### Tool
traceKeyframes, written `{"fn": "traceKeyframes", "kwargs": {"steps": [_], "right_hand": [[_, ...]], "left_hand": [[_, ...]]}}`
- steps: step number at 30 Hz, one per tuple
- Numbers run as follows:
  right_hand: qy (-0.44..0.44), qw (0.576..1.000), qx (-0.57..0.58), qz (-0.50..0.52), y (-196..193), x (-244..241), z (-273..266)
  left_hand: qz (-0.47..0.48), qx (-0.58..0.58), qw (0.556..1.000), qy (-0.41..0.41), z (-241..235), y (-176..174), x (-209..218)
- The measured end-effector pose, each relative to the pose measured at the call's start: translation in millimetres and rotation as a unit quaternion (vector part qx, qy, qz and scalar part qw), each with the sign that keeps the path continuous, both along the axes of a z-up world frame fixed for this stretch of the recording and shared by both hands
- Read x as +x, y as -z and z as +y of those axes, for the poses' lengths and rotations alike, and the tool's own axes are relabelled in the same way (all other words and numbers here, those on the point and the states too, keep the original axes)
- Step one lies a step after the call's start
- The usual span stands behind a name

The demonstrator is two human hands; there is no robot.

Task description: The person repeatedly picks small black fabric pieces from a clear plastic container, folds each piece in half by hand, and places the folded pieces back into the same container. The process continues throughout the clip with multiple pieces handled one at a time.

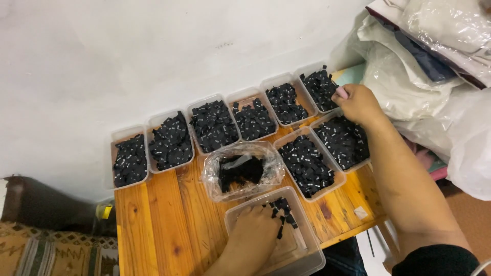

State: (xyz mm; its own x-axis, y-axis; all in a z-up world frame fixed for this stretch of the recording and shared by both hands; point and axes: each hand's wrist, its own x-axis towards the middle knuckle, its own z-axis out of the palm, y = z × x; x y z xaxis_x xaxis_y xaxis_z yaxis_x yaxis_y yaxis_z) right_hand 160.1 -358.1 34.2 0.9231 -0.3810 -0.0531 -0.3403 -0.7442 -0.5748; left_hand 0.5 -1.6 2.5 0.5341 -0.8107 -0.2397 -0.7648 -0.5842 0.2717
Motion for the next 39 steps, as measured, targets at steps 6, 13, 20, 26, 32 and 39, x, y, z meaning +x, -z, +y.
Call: {"fn": "traceKeyframes", "kwargs": {"steps": [6, 13, 20, 26, 32, 39], "right_hand": [[0.014, 1.000, -0.012, -0.004, -8, -6, 9], [0.013, 0.995, 0.100, -0.018, -64, -72, 92], [-0.298, 0.936, 0.067, -0.177, -10, -115, 125], [-0.355, 0.916, 0.079, -0.169, -9, -123, 152], [-0.331, 0.923, 0.107, -0.165, -8, -125, 164], [-0.284, 0.934, 0.178, -0.122, 16, -122, 170]], "left_hand": [[0.007, 0.001, 1.000, 0.011, -3, 13, 2], [-0.008, 0.005, 1.000, 0.014, -4, 15, 2], [0.030, 0.054, 0.997, -0.039, -7, -2, -1], [-0.058, 0.023, 0.998, -0.024, -6, 18, -2], [-0.077, 0.018, 0.997, -0.023, -7, 21, -3], [-0.110, -0.041, 0.991, -0.070, -6, 26, -4]]}}
